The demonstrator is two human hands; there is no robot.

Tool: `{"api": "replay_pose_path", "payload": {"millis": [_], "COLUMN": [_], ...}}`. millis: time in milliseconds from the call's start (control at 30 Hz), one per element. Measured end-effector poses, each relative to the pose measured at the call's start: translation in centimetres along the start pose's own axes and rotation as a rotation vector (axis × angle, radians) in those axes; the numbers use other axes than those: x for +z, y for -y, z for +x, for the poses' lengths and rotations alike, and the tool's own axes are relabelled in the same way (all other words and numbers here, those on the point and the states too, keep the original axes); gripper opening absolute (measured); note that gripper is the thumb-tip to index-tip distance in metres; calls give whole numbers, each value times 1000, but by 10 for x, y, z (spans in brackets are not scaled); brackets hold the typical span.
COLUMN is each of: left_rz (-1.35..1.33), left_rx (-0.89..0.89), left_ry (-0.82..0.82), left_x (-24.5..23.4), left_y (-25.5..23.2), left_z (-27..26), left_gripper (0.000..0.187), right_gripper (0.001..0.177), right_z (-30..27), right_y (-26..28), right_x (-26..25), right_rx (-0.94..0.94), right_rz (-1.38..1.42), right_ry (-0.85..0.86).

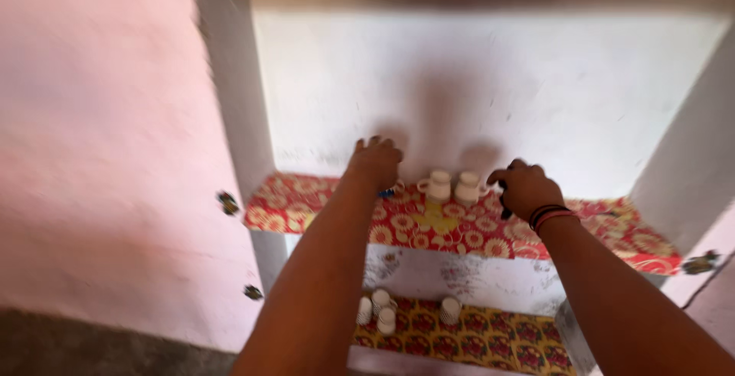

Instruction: The person wipes a floral-patterned shelf liner with a dark cloth, then wipes the shelf surface itself. They then pick up several small cups from the lower shelf, wipe each one with the cloth, and place them back on the upper shelf.

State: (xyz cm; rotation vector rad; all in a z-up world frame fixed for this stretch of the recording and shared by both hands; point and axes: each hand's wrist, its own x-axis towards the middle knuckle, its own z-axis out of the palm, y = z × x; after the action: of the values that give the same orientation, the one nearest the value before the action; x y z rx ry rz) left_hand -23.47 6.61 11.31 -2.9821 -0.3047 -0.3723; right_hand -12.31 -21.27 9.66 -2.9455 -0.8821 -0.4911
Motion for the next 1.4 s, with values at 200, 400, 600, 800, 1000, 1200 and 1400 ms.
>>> {"api": "replay_pose_path", "payload": {"millis": [200, 400, 600, 800, 1000, 1200, 1400], "left_rz": [-354, -633, -741, -863, -913, -899, -884], "left_rx": [-31, -175, -64, -64, -132, -205, -224], "left_ry": [-139, -376, -720, -639, -546, -486, -529], "left_x": [147, 215, 259, 235, 213, 207, 215], "left_y": [-58, -95, -89, -91, -96, -100, -96], "left_z": [111, 176, 170, 148, 131, 130, 134], "left_gripper": [49, 63, 59, 60, 55, 60, 62], "right_gripper": [37, 38, 45, 54, 58, 56, 51], "right_z": [102, 135, 133, 121, 115, 118, 121], "right_y": [-53, -64, -59, -43, -41, -41, -40], "right_x": [133, 215, 215, 203, 186, 188, 193], "right_rx": [-97, -208, -192, -92, 45, 25, 29], "right_rz": [341, 724, 994, 943, 892, 897, 897], "right_ry": [-315, -558, -363, -370, -237, -260, -238]}}
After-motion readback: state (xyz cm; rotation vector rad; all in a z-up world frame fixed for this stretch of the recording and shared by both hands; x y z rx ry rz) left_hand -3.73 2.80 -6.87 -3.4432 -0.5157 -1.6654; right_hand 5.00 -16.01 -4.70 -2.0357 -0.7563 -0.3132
